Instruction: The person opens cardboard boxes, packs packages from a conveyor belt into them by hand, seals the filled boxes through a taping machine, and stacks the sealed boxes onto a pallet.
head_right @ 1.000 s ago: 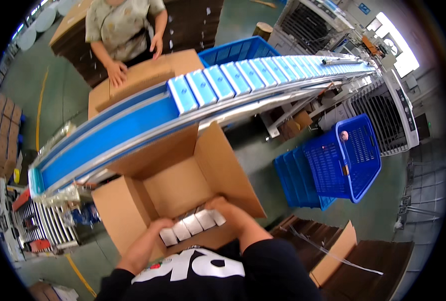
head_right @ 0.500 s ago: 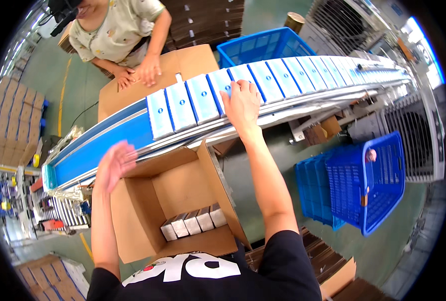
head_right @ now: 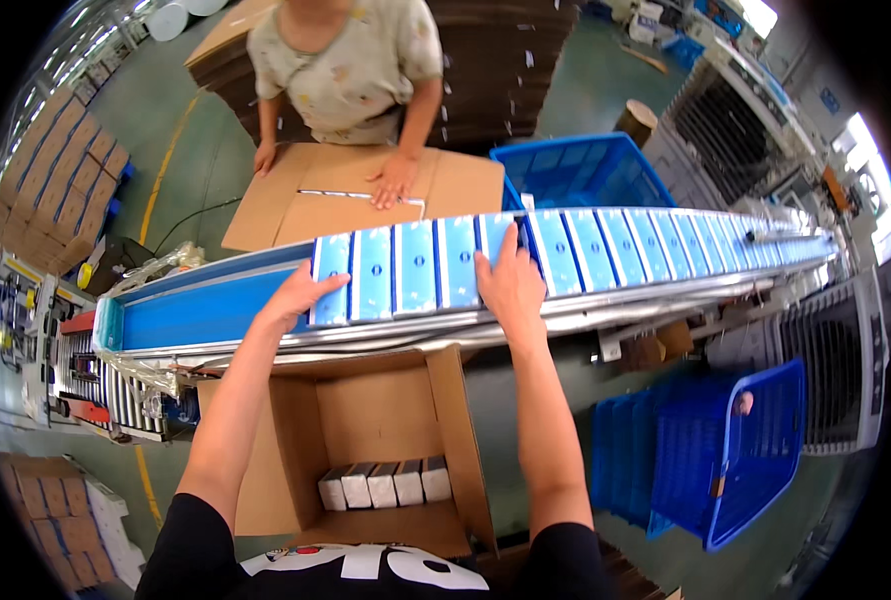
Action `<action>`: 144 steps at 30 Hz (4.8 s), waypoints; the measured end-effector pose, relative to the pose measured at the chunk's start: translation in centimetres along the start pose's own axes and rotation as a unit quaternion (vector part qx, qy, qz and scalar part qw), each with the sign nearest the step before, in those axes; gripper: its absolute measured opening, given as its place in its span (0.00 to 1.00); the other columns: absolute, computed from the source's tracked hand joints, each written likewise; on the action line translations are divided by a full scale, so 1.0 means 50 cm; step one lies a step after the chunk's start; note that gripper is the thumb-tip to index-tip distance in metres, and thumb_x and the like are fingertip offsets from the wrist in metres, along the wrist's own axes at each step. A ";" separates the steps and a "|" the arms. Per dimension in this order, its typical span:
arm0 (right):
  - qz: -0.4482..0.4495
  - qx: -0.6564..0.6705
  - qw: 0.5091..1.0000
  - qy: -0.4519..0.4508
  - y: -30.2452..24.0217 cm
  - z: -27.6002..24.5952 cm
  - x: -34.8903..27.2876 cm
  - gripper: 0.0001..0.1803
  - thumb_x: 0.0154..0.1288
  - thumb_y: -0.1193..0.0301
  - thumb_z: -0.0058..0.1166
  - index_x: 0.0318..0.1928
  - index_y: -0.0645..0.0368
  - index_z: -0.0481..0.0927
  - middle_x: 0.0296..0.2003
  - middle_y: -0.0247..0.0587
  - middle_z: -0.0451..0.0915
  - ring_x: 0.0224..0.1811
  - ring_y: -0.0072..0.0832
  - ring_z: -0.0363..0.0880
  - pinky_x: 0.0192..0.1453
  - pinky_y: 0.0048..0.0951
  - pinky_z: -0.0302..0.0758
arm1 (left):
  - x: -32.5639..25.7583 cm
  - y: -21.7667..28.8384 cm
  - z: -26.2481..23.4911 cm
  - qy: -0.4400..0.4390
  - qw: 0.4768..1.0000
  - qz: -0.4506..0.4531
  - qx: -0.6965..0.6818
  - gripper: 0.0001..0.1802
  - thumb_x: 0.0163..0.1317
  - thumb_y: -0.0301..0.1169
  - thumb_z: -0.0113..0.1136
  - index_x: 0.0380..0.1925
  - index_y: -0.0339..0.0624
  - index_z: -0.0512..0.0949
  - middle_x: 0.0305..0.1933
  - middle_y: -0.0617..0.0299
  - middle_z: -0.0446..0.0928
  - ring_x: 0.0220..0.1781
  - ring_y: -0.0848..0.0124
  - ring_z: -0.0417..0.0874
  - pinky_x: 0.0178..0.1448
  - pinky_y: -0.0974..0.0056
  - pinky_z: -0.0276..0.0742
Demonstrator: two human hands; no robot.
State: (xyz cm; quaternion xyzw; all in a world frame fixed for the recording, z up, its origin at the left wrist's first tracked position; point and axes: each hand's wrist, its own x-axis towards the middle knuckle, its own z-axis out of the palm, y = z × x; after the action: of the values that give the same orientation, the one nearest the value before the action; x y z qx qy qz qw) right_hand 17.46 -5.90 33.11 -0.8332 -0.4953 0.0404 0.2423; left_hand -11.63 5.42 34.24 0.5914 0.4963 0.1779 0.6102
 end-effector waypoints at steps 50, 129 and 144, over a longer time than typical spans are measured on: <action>0.198 0.331 0.890 -0.244 0.279 0.336 -0.559 0.35 0.63 0.48 0.41 0.64 0.56 0.59 0.65 0.50 0.53 0.70 0.40 0.46 0.70 0.38 0.45 | -0.480 -0.571 -0.005 0.093 0.880 -0.045 0.463 0.30 0.39 0.39 0.65 0.49 0.54 0.76 0.70 0.39 0.29 0.69 0.40 0.45 0.69 0.51 0.52; -0.147 0.080 0.783 -0.599 -0.007 0.329 -0.375 0.33 0.63 0.45 0.38 0.64 0.50 0.61 0.60 0.47 0.65 0.61 0.45 0.64 0.66 0.43 0.57 | -0.098 -0.403 0.117 -0.230 0.856 -0.342 0.312 0.32 0.66 0.55 0.31 0.62 0.46 0.61 0.68 0.59 0.56 0.70 0.64 0.53 0.71 0.65 0.47; -0.012 0.026 0.998 0.062 0.190 -0.126 0.076 0.41 0.54 0.52 0.57 0.61 0.65 0.60 0.48 0.61 0.73 0.49 0.52 0.73 0.53 0.40 0.69 | -0.193 -0.132 0.138 -0.366 0.908 -0.206 0.003 0.28 0.65 0.49 0.46 0.59 0.43 0.65 0.59 0.56 0.69 0.60 0.68 0.69 0.62 0.63 0.65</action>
State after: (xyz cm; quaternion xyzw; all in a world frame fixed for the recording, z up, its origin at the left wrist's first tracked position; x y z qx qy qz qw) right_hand 28.98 -8.68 35.08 -0.8216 -0.4880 -0.0018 0.2946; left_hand -12.72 -7.66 30.82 0.5017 0.3495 -0.1824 0.7700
